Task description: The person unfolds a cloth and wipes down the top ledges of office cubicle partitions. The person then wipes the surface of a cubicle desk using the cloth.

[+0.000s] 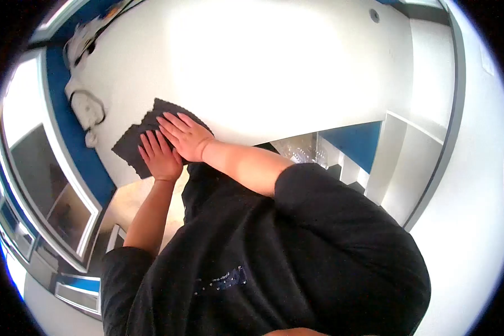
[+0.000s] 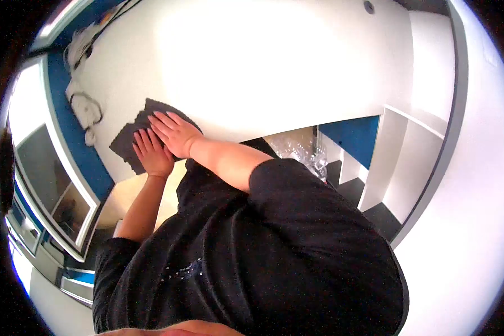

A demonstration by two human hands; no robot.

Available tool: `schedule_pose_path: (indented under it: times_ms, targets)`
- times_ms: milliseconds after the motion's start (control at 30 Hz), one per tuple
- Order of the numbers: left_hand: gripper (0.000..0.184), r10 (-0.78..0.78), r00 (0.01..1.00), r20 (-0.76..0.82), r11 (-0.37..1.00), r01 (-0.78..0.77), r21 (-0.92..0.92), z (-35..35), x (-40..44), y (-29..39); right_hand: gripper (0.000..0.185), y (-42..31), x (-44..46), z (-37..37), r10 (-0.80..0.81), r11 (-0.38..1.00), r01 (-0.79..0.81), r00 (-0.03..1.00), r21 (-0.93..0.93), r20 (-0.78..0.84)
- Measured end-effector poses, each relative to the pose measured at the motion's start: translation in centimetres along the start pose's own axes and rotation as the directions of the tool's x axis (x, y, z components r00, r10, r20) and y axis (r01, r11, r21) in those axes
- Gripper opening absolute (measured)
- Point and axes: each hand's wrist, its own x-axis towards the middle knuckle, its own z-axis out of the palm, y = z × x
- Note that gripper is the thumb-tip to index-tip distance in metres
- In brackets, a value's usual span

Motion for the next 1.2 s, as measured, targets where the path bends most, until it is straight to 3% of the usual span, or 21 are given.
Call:
schedule_pose_path:
  times_ms: [33,67,133,167,300,400,500,600,700,767,867,1000,1133,1200]
  targets:
    - [0.079,0.024,0.997,0.079,0.998,-0.028,0.060,-0.3,0.8,2.0,0.062,1.7,-1.7,0.0,0.029,0.992,-0.018,0.996,0.125,-0.083]
    - [0.078,0.045,0.991,0.127,0.999,-0.047,0.013,-0.3,1.6,3.9,0.062,3.6,-3.2,0.3,0.051,0.990,-0.039,0.995,0.133,-0.090]
    - [0.077,0.164,0.985,0.052,0.986,-0.162,-0.045,0.5,2.8,7.0,0.058,5.9,-6.3,0.7,0.110,0.986,-0.079,0.970,0.147,-0.215]
    - [0.076,0.205,0.974,0.096,0.978,-0.201,-0.048,0.3,3.7,8.8,0.056,7.4,-7.6,0.4,0.158,0.972,-0.103,0.953,0.213,-0.258]
    - [0.075,0.384,0.908,0.166,0.923,-0.377,-0.075,-0.8,8.6,18.9,0.052,14.5,-14.8,-0.5,0.343,0.934,-0.286,0.886,0.215,-0.313]
    - [0.079,0.442,0.844,0.302,0.893,-0.447,-0.057,-1.5,11.3,24.1,0.047,18.5,-18.1,-1.4,0.408,0.912,-0.362,0.846,0.194,-0.342]
    - [0.075,0.518,0.746,0.419,0.833,-0.552,-0.046,-4.7,15.4,32.6,0.038,24.4,-22.0,-3.4,0.582,0.813,-0.534,0.754,0.233,-0.304]
    - [0.068,0.647,0.732,0.212,0.760,-0.643,-0.099,-4.6,18.5,38.5,0.042,29.7,-25.4,-4.0,0.668,0.730,-0.678,0.682,0.084,-0.299]
    - [0.068,0.648,0.756,0.092,0.759,-0.633,-0.152,-3.6,20.7,43.1,0.054,34.4,-28.4,-4.4,0.643,0.724,-0.690,0.683,-0.016,-0.347]
    - [0.066,0.643,0.764,0.054,0.760,-0.628,-0.169,-3.7,21.5,44.1,0.056,36.0,-28.7,-4.8,0.663,0.715,-0.699,0.680,-0.004,-0.313]
    - [0.064,0.663,0.748,-0.017,0.733,-0.654,-0.187,-3.3,21.7,43.1,0.066,36.3,-28.6,-3.9,0.648,0.703,-0.697,0.710,-0.142,-0.277]
    - [0.063,0.686,0.723,-0.076,0.704,-0.687,-0.179,-3.6,21.0,40.4,0.076,35.6,-28.5,-4.5,0.608,0.760,-0.645,0.750,-0.082,-0.261]
    - [0.062,0.638,0.764,-0.098,0.743,-0.644,-0.183,-4.2,19.5,33.4,0.080,31.7,-23.2,-4.6,0.527,0.819,-0.559,0.822,-0.129,-0.216]
    - [0.062,0.550,0.819,-0.162,0.768,-0.572,-0.289,-2.6,18.4,29.1,0.080,28.3,-19.1,-4.0,0.511,0.834,-0.535,0.841,-0.134,-0.178]
